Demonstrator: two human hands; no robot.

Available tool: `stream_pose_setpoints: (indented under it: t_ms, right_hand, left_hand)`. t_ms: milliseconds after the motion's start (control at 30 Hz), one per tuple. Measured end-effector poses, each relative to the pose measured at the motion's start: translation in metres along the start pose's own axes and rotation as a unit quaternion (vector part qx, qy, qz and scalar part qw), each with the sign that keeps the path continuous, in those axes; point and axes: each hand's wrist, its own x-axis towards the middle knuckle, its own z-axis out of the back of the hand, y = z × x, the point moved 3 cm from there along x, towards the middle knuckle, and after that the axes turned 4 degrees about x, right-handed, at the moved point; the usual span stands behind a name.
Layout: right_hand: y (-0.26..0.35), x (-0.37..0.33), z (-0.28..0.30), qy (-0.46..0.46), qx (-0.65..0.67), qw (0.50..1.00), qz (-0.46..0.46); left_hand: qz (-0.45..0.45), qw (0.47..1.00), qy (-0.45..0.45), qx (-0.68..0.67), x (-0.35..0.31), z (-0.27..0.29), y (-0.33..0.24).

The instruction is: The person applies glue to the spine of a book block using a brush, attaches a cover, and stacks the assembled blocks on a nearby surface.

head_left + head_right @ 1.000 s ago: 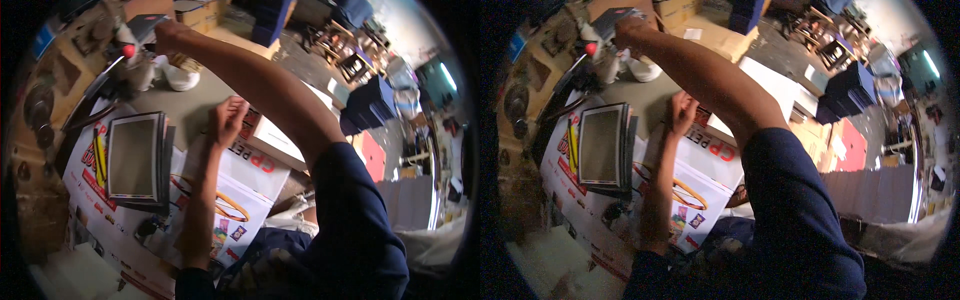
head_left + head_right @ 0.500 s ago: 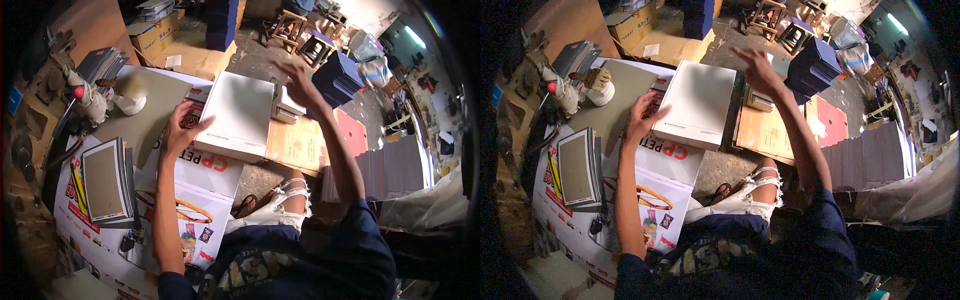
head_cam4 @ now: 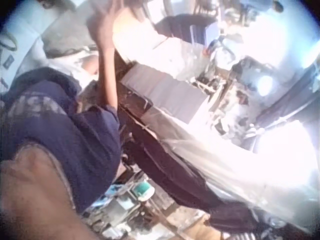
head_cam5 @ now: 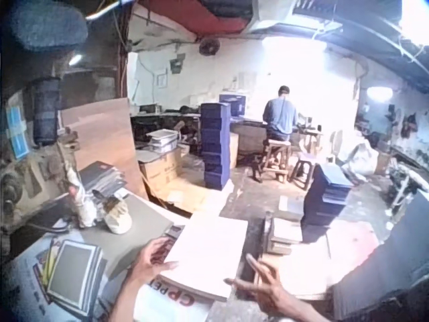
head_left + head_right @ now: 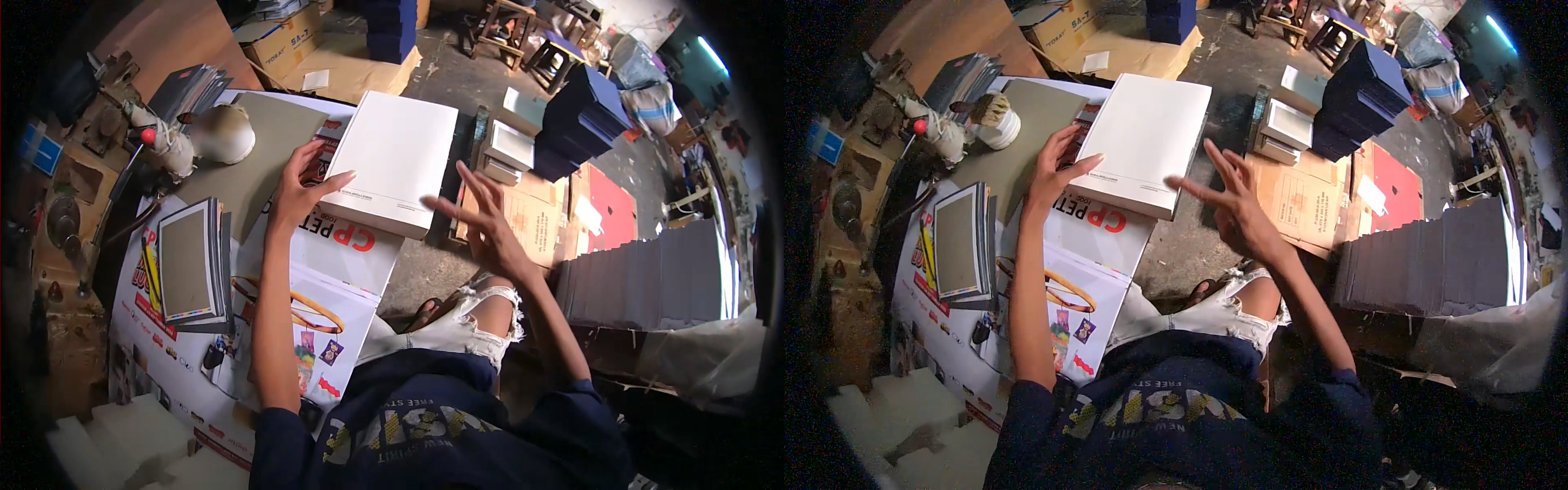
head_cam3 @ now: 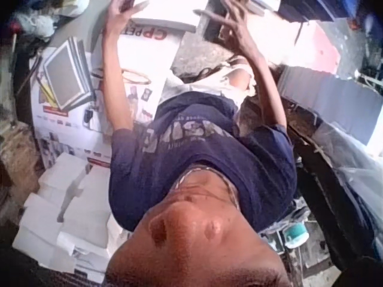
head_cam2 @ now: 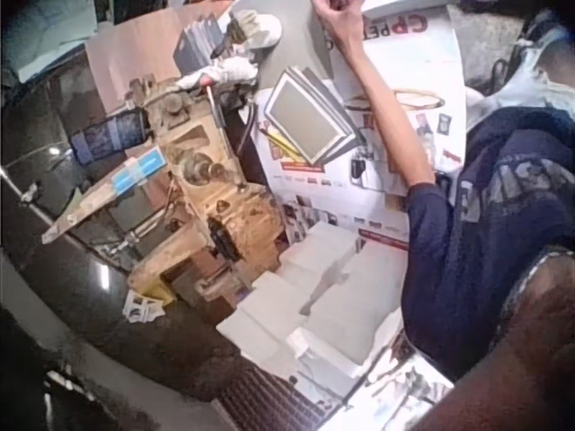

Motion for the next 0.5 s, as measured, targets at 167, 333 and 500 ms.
stream_pose_setpoints:
  t_ms: [167,333,500]
  right_hand:
    - [-0.055,-0.110,-0.026,-0.094,0.270,0.926,-0.246]
    - [-0.101,-0.278,-0.016,-0.166,-0.063,0.946,-0.273]
    - [-0.117,-0.368,-0.065,-0.003,0.028,0.778,-0.627]
  left_hand:
    - [-0.042,0.991,-0.107,-0.069,-0.017,0.029,0.026]
    - [-0.030,0.969,-0.182,0.164,-0.071,0.065,-0.040]
    - [0.077,0.813,-0.285,0.502,-0.151,0.171,-0.031]
